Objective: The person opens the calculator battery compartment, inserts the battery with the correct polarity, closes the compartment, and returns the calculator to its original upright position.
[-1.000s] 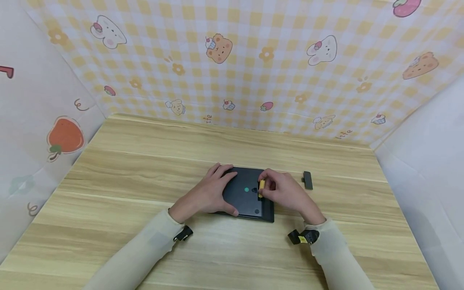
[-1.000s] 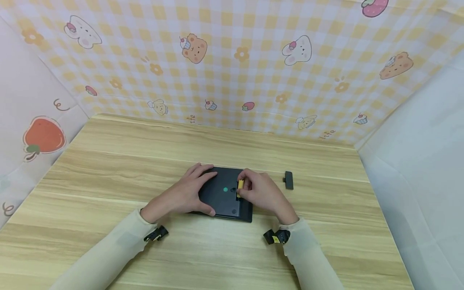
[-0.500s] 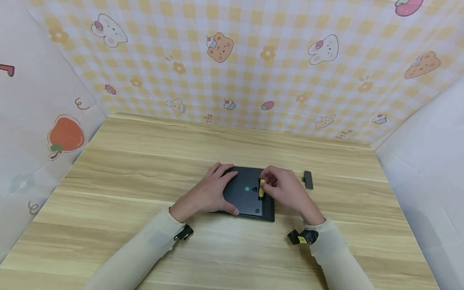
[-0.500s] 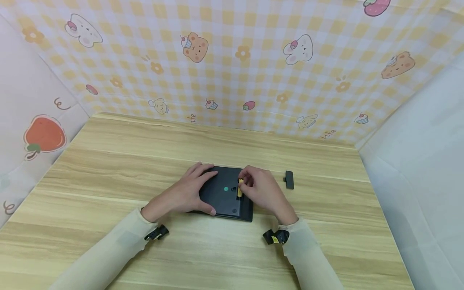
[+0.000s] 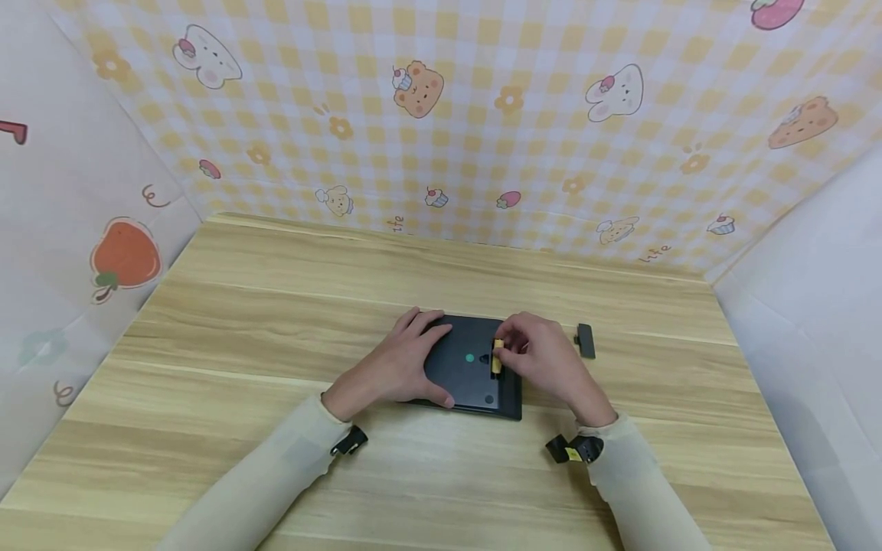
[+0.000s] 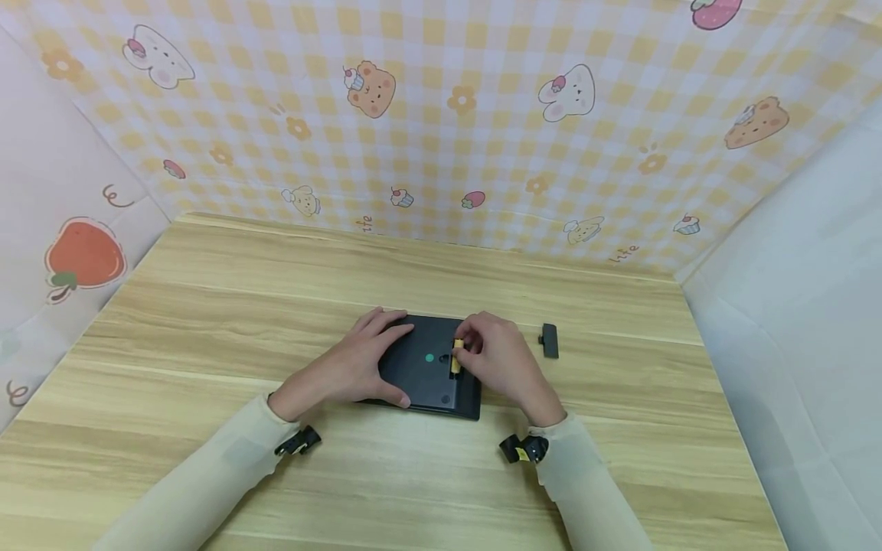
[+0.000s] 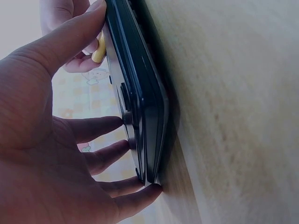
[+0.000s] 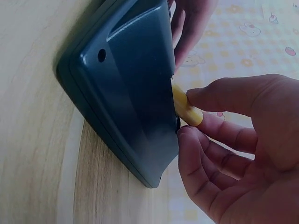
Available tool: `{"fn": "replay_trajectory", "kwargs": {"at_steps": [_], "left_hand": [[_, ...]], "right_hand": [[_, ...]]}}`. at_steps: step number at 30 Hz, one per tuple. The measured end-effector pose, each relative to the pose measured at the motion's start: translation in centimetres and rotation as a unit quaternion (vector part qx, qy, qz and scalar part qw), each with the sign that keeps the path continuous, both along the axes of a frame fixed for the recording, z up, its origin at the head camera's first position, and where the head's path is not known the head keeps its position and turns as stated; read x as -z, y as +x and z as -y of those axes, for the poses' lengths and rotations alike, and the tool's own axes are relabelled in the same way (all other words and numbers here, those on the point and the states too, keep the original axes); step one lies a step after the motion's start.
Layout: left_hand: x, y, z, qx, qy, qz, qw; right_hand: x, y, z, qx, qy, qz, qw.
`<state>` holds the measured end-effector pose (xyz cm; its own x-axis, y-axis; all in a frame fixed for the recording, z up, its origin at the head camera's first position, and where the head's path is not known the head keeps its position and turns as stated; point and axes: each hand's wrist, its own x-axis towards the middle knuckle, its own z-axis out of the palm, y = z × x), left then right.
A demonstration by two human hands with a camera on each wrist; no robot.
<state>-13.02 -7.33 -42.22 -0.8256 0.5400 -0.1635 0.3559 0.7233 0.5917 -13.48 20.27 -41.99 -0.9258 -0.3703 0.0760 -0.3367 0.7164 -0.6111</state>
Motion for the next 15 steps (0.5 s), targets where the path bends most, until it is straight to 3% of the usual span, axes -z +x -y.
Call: {"fn": "replay_trajectory", "kwargs": {"at_steps": [15], "left_hand": [[0.22, -0.08, -0.01, -0.001, 0.001, -0.001, 1.0000]], "right_hand": [[-0.21, -0.10, -0.31, -0.013, 0.002, 0.004, 1.000]]}}
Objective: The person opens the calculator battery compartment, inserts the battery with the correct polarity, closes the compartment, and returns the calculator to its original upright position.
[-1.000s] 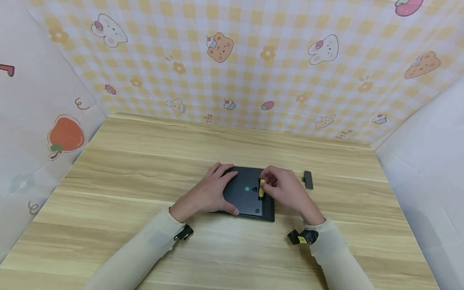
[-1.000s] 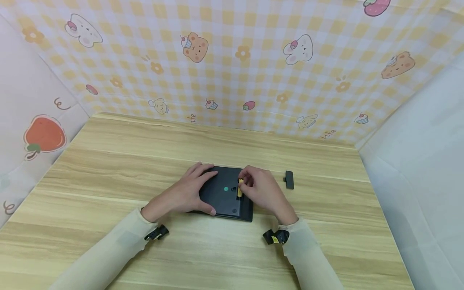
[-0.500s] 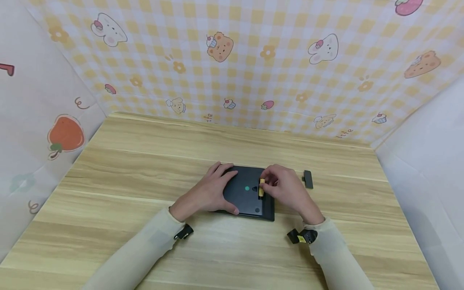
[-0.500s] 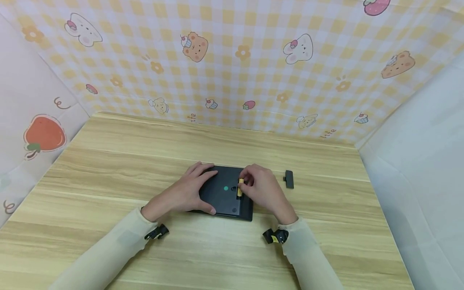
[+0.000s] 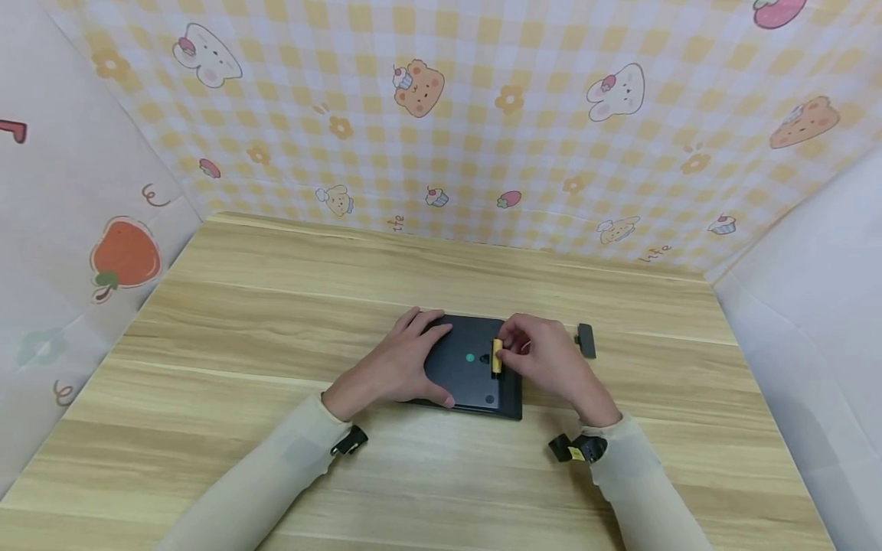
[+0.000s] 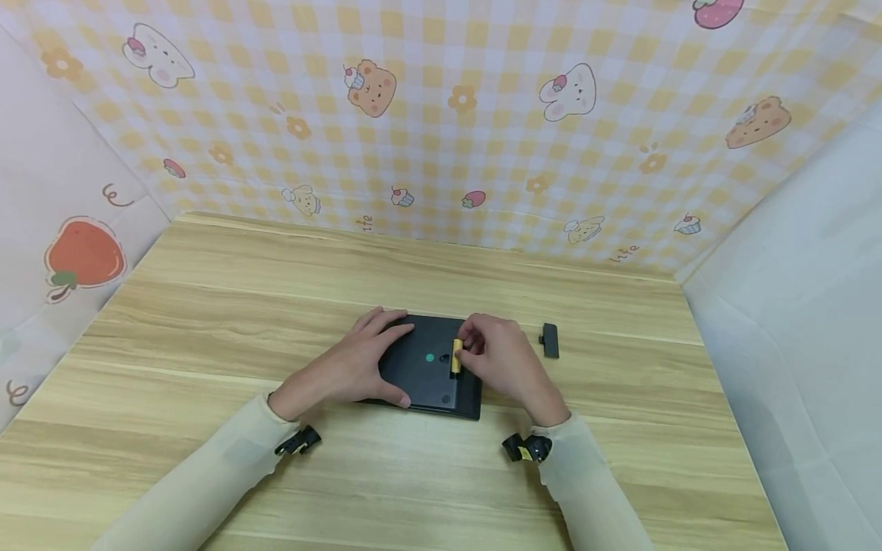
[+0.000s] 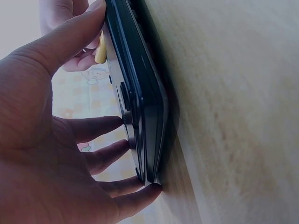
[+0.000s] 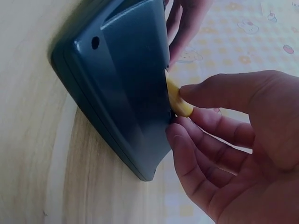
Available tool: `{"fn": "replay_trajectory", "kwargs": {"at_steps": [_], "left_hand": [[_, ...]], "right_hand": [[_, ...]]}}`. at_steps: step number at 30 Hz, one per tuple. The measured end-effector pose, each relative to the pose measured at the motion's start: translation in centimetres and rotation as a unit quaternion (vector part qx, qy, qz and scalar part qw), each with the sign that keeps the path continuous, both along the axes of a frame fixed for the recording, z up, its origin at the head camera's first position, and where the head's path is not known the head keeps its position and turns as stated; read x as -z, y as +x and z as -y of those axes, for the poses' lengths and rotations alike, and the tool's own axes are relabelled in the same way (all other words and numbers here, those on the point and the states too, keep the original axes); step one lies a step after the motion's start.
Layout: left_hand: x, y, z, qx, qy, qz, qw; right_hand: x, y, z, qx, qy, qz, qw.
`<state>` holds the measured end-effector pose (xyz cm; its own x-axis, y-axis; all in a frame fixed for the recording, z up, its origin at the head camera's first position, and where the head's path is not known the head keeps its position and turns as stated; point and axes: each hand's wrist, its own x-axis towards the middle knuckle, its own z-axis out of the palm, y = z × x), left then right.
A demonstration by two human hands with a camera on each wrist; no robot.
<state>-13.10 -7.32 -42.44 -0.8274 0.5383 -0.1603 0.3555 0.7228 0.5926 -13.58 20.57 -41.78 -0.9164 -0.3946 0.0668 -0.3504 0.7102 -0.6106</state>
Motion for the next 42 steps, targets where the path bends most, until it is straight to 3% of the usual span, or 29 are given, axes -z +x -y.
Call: {"fn": "replay_trajectory", "kwargs": {"at_steps": [10, 16, 24, 42], "left_hand": [[-0.2, 0.1, -0.2, 0.005, -0.001, 0.002, 1.0000], [-0.3, 0.1, -0.2, 0.003, -0.004, 0.003, 1.0000], [0.0, 0.0, -0.1, 0.002, -0.003, 0.001, 1.0000], [-0.1, 0.1, -0.1, -0.003, -0.005, 0.002, 1.0000]], "right_hand": [[-0.4, 0.4, -0.9, -0.037, 0.037, 0.027, 0.998], [0.4, 0.9, -1.8, -0.065, 0.021, 0.032, 0.997], [1.3, 1.5, -2.5, -0.095, -0.017, 0.095, 0.991], [1.7, 1.7, -2.0, -0.112, -0.004, 0.062, 0.992]]}}
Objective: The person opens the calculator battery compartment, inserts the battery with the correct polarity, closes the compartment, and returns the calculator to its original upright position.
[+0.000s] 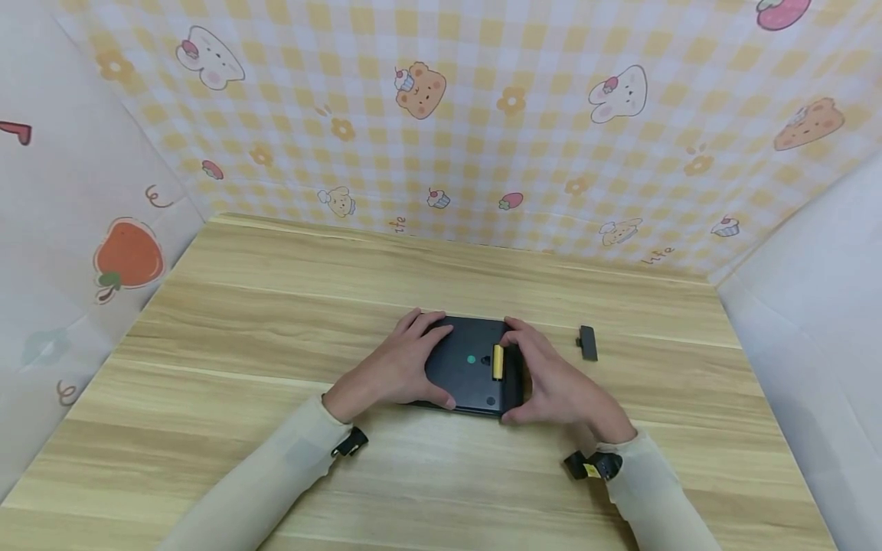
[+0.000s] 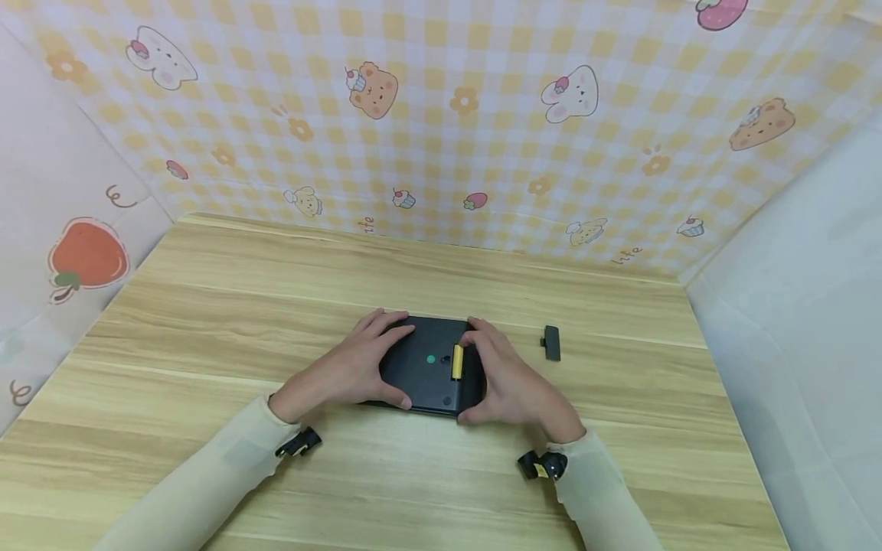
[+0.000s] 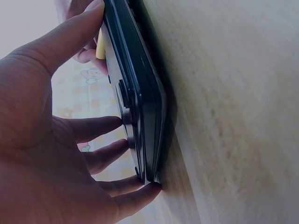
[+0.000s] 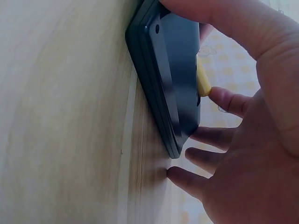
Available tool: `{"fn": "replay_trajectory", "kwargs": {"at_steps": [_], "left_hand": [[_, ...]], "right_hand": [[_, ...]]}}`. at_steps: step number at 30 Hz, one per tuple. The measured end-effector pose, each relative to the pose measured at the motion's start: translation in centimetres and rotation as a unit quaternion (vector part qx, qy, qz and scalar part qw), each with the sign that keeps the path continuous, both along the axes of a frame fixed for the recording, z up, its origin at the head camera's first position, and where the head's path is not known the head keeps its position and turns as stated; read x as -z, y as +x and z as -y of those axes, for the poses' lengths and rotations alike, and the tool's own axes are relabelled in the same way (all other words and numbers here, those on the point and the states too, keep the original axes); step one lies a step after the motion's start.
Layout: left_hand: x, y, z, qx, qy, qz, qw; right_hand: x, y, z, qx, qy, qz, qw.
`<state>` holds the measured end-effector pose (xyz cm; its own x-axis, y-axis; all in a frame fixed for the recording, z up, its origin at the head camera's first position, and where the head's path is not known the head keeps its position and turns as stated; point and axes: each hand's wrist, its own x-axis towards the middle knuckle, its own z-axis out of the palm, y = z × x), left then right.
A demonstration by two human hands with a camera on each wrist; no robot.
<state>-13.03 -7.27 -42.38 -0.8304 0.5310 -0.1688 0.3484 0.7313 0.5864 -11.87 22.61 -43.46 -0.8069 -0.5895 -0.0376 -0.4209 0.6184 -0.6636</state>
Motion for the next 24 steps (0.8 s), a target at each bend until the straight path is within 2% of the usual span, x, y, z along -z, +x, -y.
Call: {"fn": "replay_trajectory", "kwargs": {"at_steps": [24], "left_hand": [[0.09, -0.16, -0.15, 0.000, -0.004, 0.004, 1.0000]], "right_hand": [[-0.24, 0.07, -0.22, 0.006, 0.024, 0.000, 1.000]]}}
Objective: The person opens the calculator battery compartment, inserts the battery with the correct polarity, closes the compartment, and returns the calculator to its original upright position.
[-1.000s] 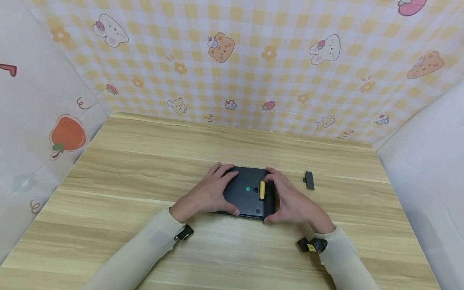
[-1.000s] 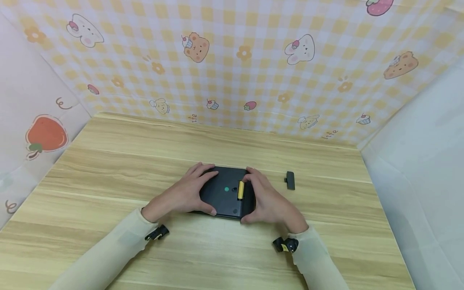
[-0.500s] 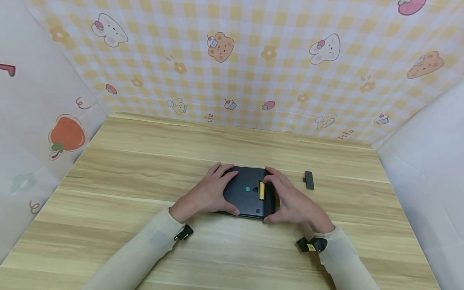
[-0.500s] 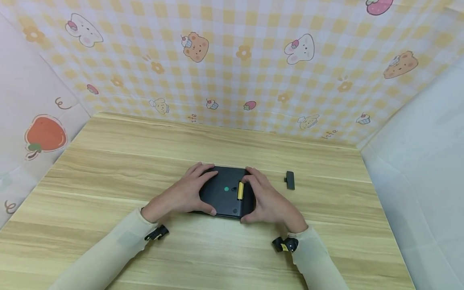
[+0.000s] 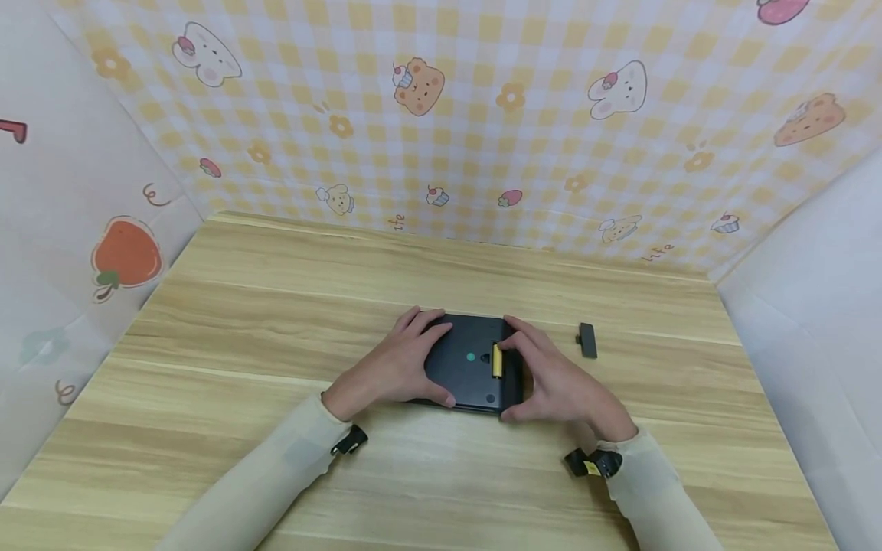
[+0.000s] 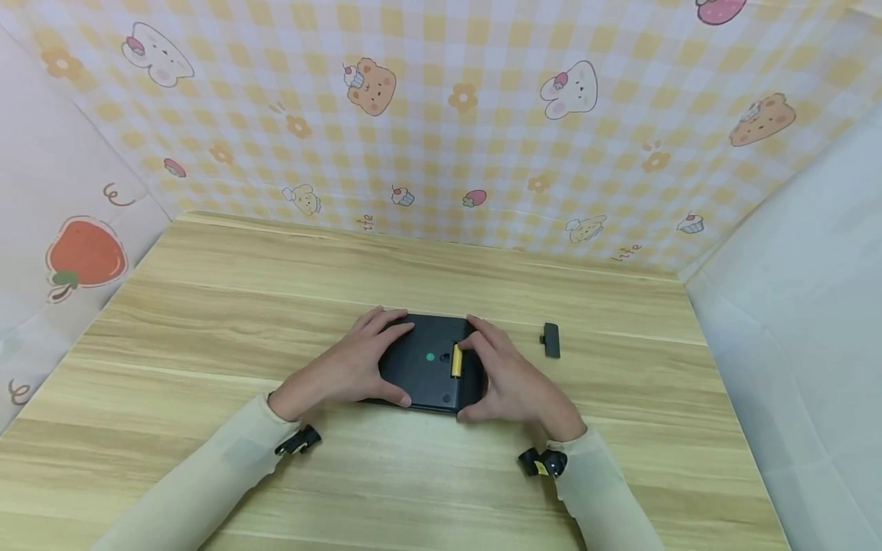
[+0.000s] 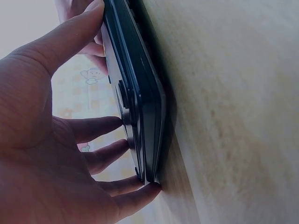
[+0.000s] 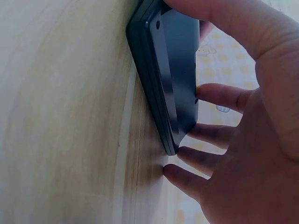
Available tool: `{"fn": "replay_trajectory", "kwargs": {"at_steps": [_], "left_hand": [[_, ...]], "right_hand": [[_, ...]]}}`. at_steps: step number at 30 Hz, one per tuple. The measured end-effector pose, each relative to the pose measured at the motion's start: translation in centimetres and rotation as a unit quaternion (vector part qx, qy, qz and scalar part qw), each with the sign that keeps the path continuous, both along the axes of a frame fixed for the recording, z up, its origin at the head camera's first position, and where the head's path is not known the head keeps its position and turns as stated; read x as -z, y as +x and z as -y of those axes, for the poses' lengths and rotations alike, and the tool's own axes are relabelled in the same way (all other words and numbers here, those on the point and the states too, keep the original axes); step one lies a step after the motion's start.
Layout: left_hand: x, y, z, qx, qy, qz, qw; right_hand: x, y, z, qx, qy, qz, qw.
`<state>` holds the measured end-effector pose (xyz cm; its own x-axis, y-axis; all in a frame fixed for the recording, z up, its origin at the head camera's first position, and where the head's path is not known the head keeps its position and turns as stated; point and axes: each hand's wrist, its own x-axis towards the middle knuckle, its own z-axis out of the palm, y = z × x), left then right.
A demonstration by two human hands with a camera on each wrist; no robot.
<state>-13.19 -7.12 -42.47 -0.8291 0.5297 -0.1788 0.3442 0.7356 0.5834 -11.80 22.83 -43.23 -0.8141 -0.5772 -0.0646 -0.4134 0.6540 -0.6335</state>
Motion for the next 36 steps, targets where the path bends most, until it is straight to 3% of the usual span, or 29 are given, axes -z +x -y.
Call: {"fn": "replay_trajectory", "kwargs": {"at_steps": [36], "left_hand": [[-0.29, 0.11, 0.08, 0.006, 0.003, -0.004, 1.0000]], "right_hand": [[-0.10, -0.41, -0.61, -0.020, -0.002, 0.016, 1.000]]}}
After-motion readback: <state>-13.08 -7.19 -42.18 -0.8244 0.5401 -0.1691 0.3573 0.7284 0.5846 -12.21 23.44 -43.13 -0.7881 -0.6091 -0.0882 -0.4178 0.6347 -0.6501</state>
